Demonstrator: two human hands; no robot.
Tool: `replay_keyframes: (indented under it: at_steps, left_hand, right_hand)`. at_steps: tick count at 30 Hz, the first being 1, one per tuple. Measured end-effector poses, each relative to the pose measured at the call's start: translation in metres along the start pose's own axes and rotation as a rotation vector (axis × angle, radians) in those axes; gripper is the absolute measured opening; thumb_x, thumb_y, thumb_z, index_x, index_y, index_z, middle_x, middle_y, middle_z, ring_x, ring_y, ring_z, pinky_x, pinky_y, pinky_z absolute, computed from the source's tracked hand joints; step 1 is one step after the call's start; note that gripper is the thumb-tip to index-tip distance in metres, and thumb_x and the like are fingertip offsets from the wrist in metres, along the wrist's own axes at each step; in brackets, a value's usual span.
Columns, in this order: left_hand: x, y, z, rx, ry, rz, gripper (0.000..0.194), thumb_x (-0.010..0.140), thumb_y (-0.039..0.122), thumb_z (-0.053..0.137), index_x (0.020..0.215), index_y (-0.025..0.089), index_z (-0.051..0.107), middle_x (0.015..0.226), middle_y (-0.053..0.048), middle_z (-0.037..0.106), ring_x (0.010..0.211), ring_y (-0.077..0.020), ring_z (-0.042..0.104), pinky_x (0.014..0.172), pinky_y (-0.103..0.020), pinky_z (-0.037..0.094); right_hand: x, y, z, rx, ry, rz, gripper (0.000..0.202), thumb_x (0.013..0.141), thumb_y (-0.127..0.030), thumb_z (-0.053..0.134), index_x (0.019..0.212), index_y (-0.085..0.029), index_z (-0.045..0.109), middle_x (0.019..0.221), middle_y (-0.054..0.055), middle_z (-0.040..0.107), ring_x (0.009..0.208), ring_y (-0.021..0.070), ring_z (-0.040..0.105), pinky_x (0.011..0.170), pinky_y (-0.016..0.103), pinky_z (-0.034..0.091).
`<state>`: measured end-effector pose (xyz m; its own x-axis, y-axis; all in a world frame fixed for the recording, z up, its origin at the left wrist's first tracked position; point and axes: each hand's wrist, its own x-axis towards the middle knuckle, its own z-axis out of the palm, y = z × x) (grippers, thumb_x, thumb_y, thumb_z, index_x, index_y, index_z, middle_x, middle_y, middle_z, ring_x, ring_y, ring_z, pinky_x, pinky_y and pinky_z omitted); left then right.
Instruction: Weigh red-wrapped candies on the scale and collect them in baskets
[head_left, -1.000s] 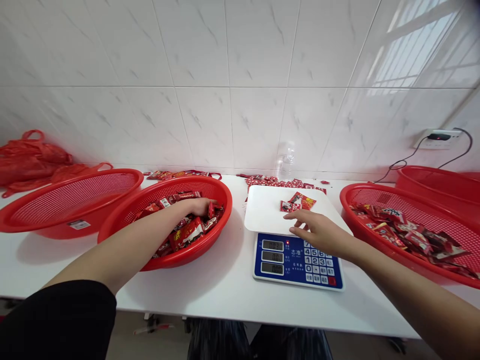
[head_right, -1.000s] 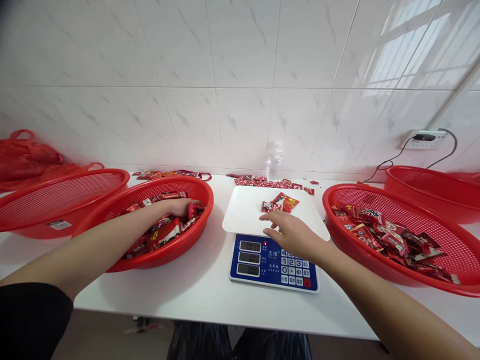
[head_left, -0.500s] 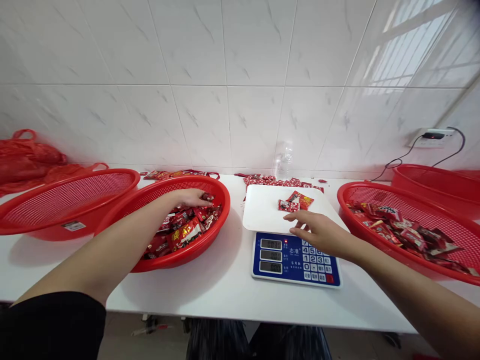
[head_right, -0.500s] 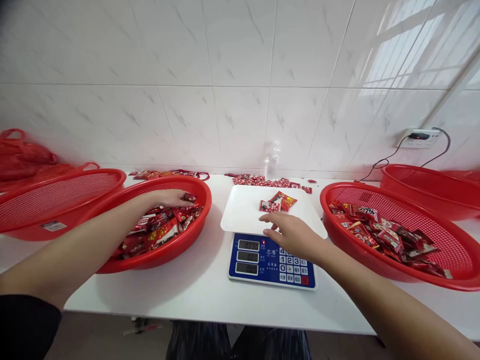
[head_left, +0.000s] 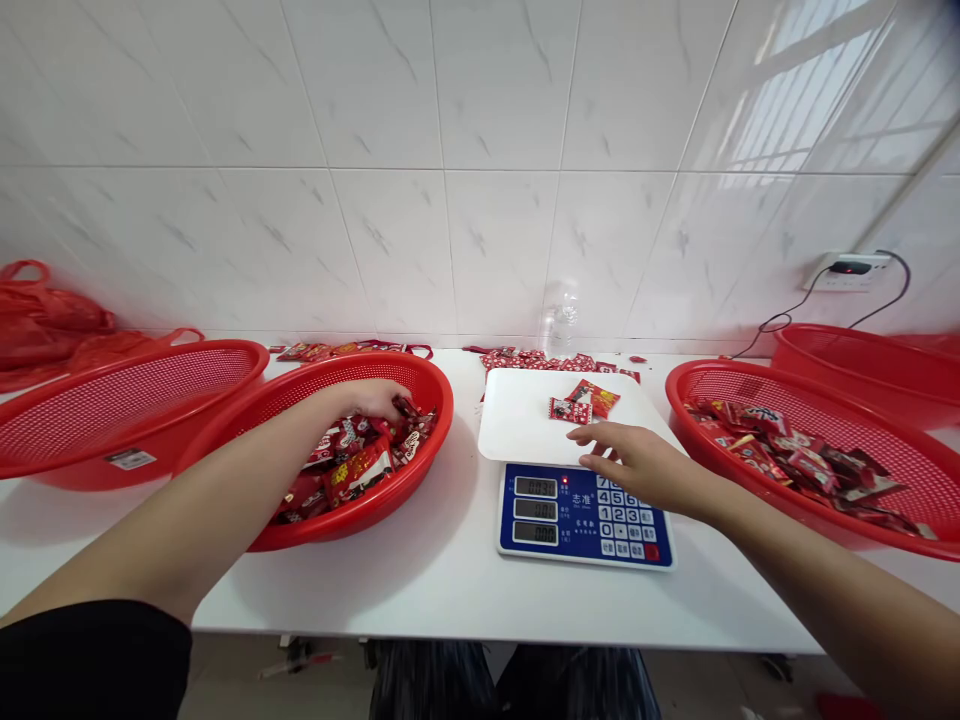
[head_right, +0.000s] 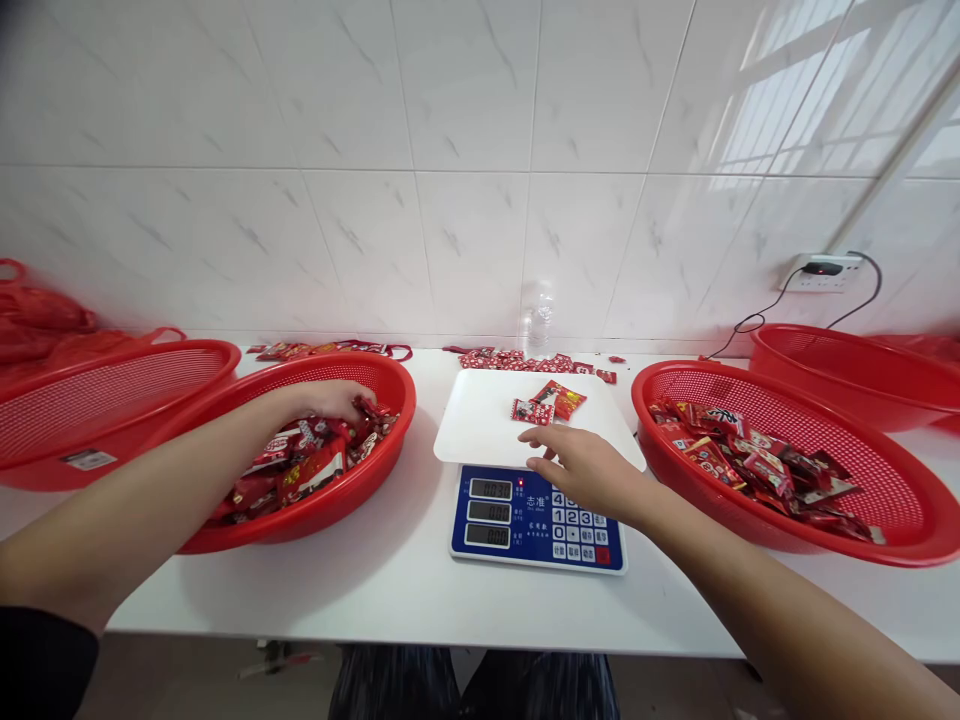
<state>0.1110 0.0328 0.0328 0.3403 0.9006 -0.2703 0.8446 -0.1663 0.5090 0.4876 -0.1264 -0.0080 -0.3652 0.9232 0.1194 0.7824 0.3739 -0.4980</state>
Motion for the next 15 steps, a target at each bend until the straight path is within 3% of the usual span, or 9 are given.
replay_keyframes:
  at_steps: [5, 8, 11, 13, 15]
  left_hand:
    - [0.0, 0.01, -0.028, -0.318, 0.278, 0.048, 0.021, 0.051, 0.017, 0.074, 0.068, 0.016, 0.062, 0.062, 0.0, 0.064, 0.063, -0.0166, 0.06, 0.055, -0.023, 0.045]
    - [0.001, 0.033, -0.031, -0.584, 0.388, 0.137, 0.025, 0.056, 0.017, 0.075, 0.077, 0.017, 0.062, 0.066, 0.001, 0.065, 0.063, -0.0145, 0.06, 0.057, -0.024, 0.048]
    - [-0.001, 0.076, -0.008, -0.831, 0.387, 0.213, 0.024, 0.056, 0.013, 0.076, 0.075, 0.017, 0.062, 0.065, 0.001, 0.064, 0.059, -0.0124, 0.06, 0.055, -0.023, 0.048]
    - [-0.003, 0.109, 0.02, -0.95, 0.387, 0.233, 0.023, 0.055, 0.01, 0.076, 0.071, 0.017, 0.061, 0.064, 0.002, 0.063, 0.055, -0.0117, 0.06, 0.05, -0.022, 0.046]
    - [-0.005, 0.14, 0.051, -1.025, 0.288, 0.215, 0.024, 0.055, 0.01, 0.077, 0.07, 0.017, 0.06, 0.062, 0.003, 0.062, 0.053, -0.012, 0.06, 0.049, -0.022, 0.046]
  right_hand:
    - [0.004, 0.002, -0.007, 0.011, 0.063, -0.006, 0.032, 0.088, -0.034, 0.05, 0.118, -0.026, 0.059, 0.115, 0.005, 0.065, 0.089, 0.0194, 0.065, 0.08, 0.04, 0.052]
    - [0.008, -0.001, -0.012, 0.024, 0.135, -0.01, 0.03, 0.087, -0.03, 0.052, 0.116, -0.026, 0.06, 0.113, 0.005, 0.066, 0.089, 0.0191, 0.064, 0.079, 0.038, 0.052]
    - [0.014, -0.011, -0.015, 0.057, 0.216, -0.038, 0.03, 0.088, -0.03, 0.052, 0.117, -0.025, 0.059, 0.111, 0.005, 0.066, 0.088, 0.018, 0.063, 0.079, 0.037, 0.052]
    - [0.02, -0.02, -0.013, 0.095, 0.286, -0.076, 0.034, 0.088, -0.031, 0.054, 0.121, -0.025, 0.055, 0.114, 0.006, 0.063, 0.087, 0.0167, 0.063, 0.08, 0.036, 0.052]
    - [0.027, -0.028, -0.008, 0.123, 0.358, -0.127, 0.04, 0.087, -0.031, 0.056, 0.126, -0.026, 0.051, 0.123, 0.008, 0.056, 0.087, 0.0156, 0.062, 0.079, 0.034, 0.053]
